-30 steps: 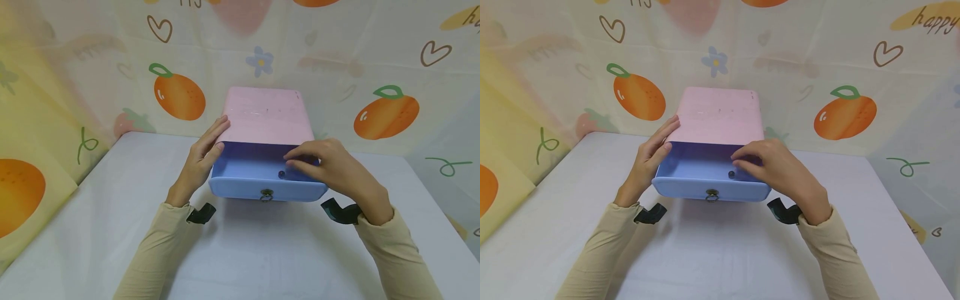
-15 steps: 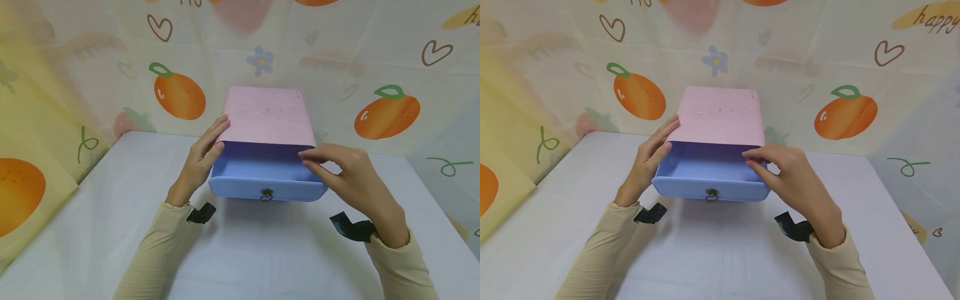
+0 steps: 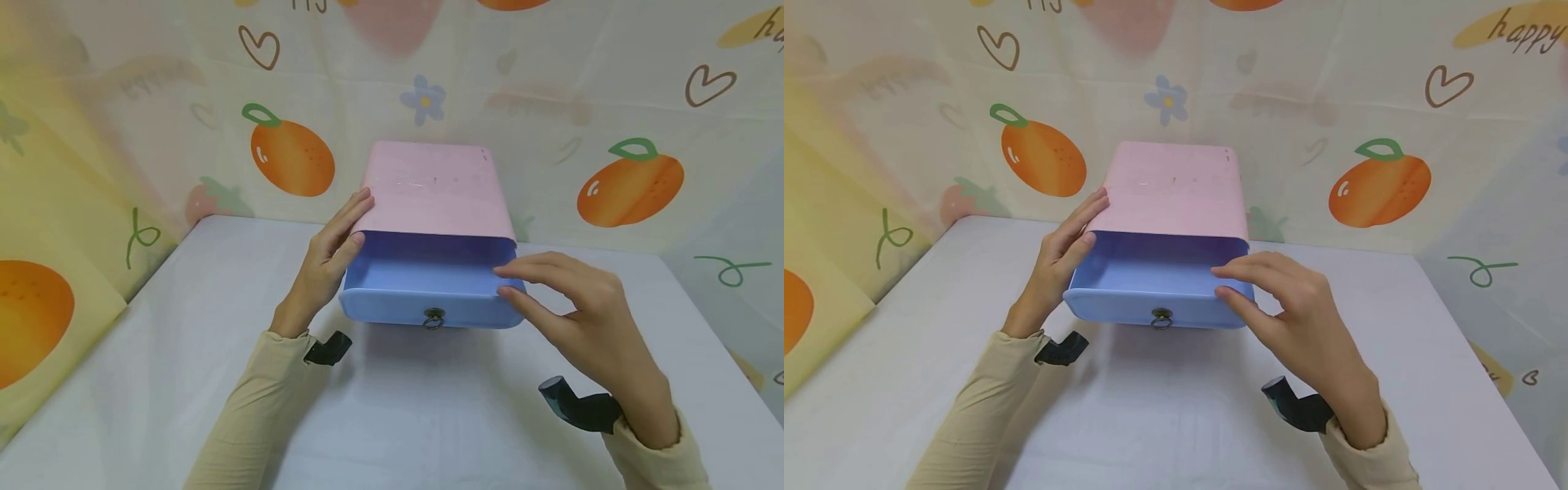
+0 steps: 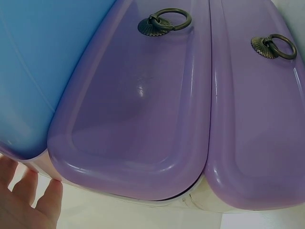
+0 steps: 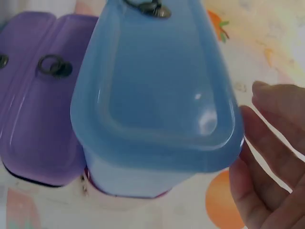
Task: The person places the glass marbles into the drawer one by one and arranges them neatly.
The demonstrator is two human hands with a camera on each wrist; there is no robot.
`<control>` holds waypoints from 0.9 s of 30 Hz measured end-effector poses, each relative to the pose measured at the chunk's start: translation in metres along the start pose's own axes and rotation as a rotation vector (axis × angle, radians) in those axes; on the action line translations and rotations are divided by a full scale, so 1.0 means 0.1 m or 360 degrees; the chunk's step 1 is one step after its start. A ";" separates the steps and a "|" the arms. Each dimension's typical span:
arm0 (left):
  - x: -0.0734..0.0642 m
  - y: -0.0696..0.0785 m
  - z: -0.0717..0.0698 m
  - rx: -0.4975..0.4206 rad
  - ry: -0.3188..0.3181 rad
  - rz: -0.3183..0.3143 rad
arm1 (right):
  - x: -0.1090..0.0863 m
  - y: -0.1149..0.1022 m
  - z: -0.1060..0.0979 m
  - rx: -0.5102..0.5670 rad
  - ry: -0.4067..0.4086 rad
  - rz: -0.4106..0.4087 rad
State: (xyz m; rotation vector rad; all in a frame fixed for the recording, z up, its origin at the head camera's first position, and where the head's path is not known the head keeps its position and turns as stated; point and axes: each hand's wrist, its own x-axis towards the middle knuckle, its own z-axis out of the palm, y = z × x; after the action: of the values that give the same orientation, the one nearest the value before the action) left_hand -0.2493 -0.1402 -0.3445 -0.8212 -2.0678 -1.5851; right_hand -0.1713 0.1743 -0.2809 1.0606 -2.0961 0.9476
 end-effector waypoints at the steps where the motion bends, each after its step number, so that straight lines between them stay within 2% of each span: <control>1: 0.00 0.00 0.00 0.0002 0.0000 0.0000 | -0.01 -0.01 0.01 0.0018 0.0021 -0.0006; 6: -0.01 0.00 -0.01 0.0006 0.0000 0.0003 | -0.07 -0.08 0.04 0.0114 0.0054 -0.0063; 12: 0.00 0.00 0.00 0.0013 -0.0004 -0.0003 | -0.14 -0.17 0.07 0.0142 -0.0047 -0.0031; 19: -0.01 -0.01 0.00 0.0014 -0.0010 -0.0016 | -0.18 -0.25 0.10 0.0113 -0.0306 0.0204; 27: -0.01 0.00 -0.01 0.0017 -0.0008 -0.0007 | -0.19 -0.21 0.23 0.0156 -0.0479 0.0289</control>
State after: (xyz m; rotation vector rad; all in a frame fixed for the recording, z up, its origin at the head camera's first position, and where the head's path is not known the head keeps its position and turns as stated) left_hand -0.2490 -0.1410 -0.3450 -0.8181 -2.0814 -1.5742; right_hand -0.1481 0.1546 -0.3013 1.1352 -2.4479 1.0398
